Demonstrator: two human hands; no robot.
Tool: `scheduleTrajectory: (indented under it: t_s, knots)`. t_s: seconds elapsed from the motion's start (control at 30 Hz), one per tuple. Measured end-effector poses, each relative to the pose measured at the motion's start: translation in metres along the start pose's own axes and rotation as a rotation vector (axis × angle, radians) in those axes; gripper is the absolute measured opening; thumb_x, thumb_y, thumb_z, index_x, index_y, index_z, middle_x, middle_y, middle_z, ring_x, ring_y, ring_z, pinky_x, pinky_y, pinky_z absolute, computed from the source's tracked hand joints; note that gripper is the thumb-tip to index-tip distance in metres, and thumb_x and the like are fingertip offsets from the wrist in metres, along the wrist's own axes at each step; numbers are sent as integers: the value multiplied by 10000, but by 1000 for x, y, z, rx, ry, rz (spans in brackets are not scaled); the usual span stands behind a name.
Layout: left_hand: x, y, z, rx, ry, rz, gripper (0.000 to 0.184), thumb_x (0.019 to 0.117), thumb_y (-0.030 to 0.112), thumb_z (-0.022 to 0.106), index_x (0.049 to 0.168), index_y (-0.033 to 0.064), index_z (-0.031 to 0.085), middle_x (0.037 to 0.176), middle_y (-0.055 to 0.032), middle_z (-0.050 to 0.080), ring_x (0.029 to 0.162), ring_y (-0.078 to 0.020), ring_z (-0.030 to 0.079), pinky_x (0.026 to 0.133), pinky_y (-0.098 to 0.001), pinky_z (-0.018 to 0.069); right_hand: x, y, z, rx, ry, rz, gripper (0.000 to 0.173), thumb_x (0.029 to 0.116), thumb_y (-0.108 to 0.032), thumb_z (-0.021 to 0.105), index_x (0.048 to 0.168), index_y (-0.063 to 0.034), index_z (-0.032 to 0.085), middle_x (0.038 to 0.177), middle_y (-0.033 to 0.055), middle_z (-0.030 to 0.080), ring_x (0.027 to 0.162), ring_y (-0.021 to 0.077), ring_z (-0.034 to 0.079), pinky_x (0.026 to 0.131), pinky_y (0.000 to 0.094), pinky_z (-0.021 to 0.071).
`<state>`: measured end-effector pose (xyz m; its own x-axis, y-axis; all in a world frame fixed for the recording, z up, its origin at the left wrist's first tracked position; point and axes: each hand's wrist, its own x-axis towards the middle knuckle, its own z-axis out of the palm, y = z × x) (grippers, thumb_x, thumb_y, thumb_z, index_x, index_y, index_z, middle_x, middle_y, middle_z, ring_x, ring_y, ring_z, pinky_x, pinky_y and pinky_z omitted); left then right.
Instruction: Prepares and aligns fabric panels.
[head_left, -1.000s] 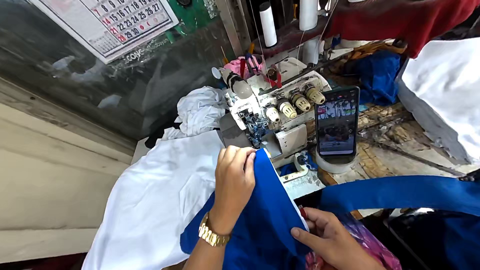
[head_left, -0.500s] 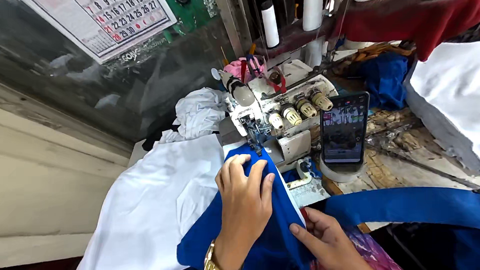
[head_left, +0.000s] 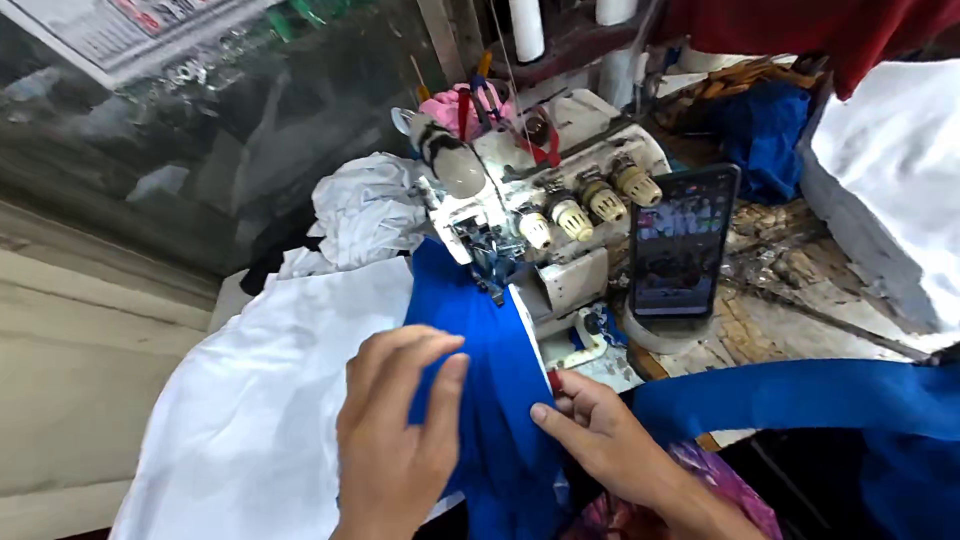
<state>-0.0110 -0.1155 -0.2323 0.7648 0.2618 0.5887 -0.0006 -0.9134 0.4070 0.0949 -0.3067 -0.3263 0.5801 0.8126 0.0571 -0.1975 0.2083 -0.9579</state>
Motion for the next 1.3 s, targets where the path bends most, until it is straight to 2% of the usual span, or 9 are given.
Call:
scheduleTrajectory:
  t_s: [0.17, 0.27, 0.4, 0.63, 0.8, 0.93, 1.07, 1.13, 1.3]
  knots:
    - [-61, 26, 22, -200, -50, -47, 136, 969, 265, 708, 1068, 174, 728, 1013, 19, 705, 991, -101, 662, 874, -298, 567, -16, -3, 0, 107, -33, 14, 241, 1062, -136, 547, 1247, 8, 605, 1076, 101, 714, 920, 169, 707, 777, 327, 608]
    - [-83, 37, 59, -117, -61, -68, 451, 858, 396, 820, 1198, 129, 692, 1115, -79, 637, 1070, -194, 604, 922, -364, 531, -17, -12, 3, 170, -41, 68, 318, 1108, -227, 440, 1304, -17, 575, 1104, 103, 676, 955, 177, 683, 798, 347, 598]
    - [-85, 23, 72, -22, 20, -50, 163, 936, 266, 723, 1026, 136, 760, 1015, -36, 668, 964, -128, 649, 805, -256, 574, -24, -23, 5, 222, -35, 119, 388, 1121, -237, 371, 1368, 30, 506, 1247, 178, 660, 1115, 262, 693, 1005, 444, 575]
    - [-88, 30, 68, -61, 5, -107, 154, 973, 223, 632, 970, 125, 751, 976, -3, 676, 890, -81, 659, 757, -234, 584, -29, -31, 6, 169, -6, 165, 425, 1115, -291, 385, 1390, 6, 514, 1321, 167, 641, 1143, 264, 690, 975, 434, 595]
    - [-87, 34, 69, -64, -65, -221, 279, 978, 330, 657, 1107, 85, 695, 953, 18, 684, 770, -37, 655, 662, -214, 585, -21, -29, 6, 94, 26, 156, 411, 1113, -328, 403, 1387, -66, 564, 1263, 134, 673, 1114, 241, 690, 950, 424, 590]
    - [-84, 37, 65, -154, -14, -176, 173, 995, 226, 603, 1000, 92, 713, 923, 16, 676, 782, -35, 650, 674, -198, 579, -17, -31, 4, 68, 41, 180, 407, 1109, -334, 404, 1404, -95, 550, 1252, 121, 664, 1080, 237, 695, 858, 418, 618]
    - [-67, 48, 40, -381, 26, -192, 161, 1037, 158, 523, 1039, 28, 618, 879, -5, 645, 742, -77, 641, 644, -249, 586, -2, -26, 9, -50, 100, 117, 363, 1094, -371, 469, 1325, -119, 591, 1051, 84, 700, 866, 195, 719, 716, 367, 630]
    - [-55, 54, 29, -438, 82, -163, 122, 1037, 122, 520, 1025, 27, 597, 838, 23, 616, 717, -42, 603, 638, -202, 548, 10, -18, 14, -127, 173, 49, 306, 1046, -333, 584, 1267, -122, 608, 925, 50, 685, 702, 136, 646, 613, 301, 552]
    - [-32, 59, 12, -413, 140, -112, 114, 1008, 110, 589, 1041, 12, 637, 816, 32, 660, 690, -33, 621, 607, -179, 548, 16, 2, 10, -311, 268, -30, 311, 923, -310, 757, 1169, -138, 677, 938, 16, 739, 816, 116, 715, 760, 328, 619]
